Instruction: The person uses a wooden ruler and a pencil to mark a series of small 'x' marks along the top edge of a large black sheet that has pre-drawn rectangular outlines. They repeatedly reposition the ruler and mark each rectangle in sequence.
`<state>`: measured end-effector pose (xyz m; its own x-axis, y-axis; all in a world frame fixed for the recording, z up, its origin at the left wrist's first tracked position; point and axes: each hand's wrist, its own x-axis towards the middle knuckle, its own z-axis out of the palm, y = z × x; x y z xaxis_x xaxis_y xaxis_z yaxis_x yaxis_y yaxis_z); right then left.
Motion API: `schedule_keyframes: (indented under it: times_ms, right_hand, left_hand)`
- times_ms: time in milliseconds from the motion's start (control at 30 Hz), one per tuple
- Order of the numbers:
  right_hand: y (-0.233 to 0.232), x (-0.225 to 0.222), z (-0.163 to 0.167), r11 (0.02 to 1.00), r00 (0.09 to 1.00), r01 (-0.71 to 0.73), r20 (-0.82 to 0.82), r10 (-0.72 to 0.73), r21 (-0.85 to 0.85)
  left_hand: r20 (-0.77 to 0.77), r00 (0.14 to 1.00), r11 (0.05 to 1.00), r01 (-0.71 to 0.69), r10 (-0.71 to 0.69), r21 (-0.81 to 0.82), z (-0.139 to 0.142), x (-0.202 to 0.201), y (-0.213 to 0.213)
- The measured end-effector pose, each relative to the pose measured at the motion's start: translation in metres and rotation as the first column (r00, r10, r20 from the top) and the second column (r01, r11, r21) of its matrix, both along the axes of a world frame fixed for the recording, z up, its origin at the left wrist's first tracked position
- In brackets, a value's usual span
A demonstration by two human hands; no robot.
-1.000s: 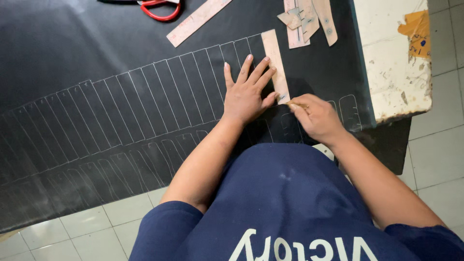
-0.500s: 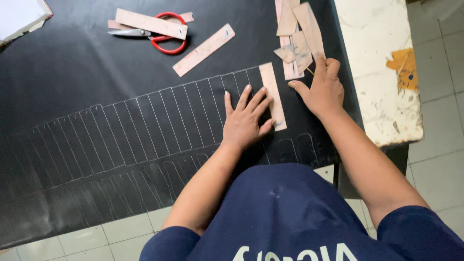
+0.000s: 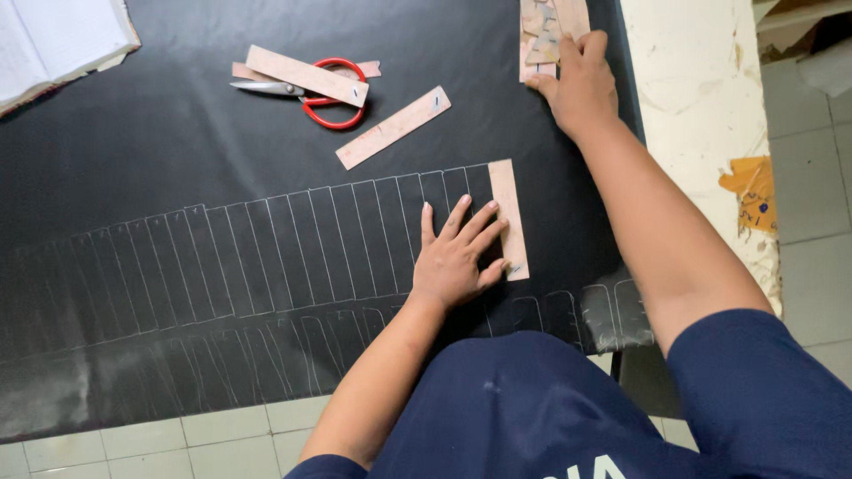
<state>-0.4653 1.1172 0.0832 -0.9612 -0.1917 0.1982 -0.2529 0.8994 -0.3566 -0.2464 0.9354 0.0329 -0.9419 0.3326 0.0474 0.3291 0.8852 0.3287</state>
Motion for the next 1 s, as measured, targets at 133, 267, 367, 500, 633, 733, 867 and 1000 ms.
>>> schedule_keyframes:
  times_ms: [133, 267, 367, 500, 633, 733, 867, 1000]
  right_hand:
    - [-0.002, -0.005, 0.014, 0.999, 0.999, 0.007, 0.048, -0.006, -0.039]
    - [0.014, 0.043, -0.001, 0.975, 0.999, -0.045, 0.014, 0.049, -0.217]
    - [0.029, 0.109, -0.017, 0.952, 0.981, -0.04, 0.171, 0.096, -0.302]
    - [0.05, 0.199, -0.032, 0.93, 0.965, -0.075, 0.21, 0.158, -0.359]
    - [0.065, 0.244, -0.043, 0.912, 0.966, -0.019, 0.229, 0.123, -0.411]
    - [0.073, 0.254, -0.05, 0.91, 0.964, -0.013, 0.236, 0.121, -0.414]
    - [0.074, 0.258, -0.051, 0.924, 0.958, -0.039, 0.247, 0.143, -0.381]
    - [0.072, 0.26, -0.047, 0.947, 0.945, -0.068, 0.284, 0.161, -0.313]
  left_hand:
    - [0.011, 1.0, 1.0, 0.0, 0.0, -0.007, 0.003, 0.003, 0.001]
    - [0.004, 1.0, 1.0, -0.002, 0.002, -0.002, 0.003, 0.01, 0.0]
    - [-0.03, 1.0, 1.0, 0.002, -0.002, 0.001, 0.001, 0.016, -0.001]
    - [-0.058, 0.998, 1.0, 0.002, -0.002, 0.011, 0.0, 0.024, 0.002]
    - [-0.095, 0.995, 0.999, 0.038, -0.038, 0.001, 0.0, 0.028, 0.009]
    - [-0.102, 0.993, 0.998, 0.067, -0.065, 0.018, 0.0, 0.025, 0.02]
    - [-0.091, 0.993, 0.994, 0.08, -0.073, 0.072, -0.001, 0.021, 0.029]
    - [-0.101, 0.992, 0.994, 0.079, -0.071, 0.077, -0.004, 0.021, 0.028]
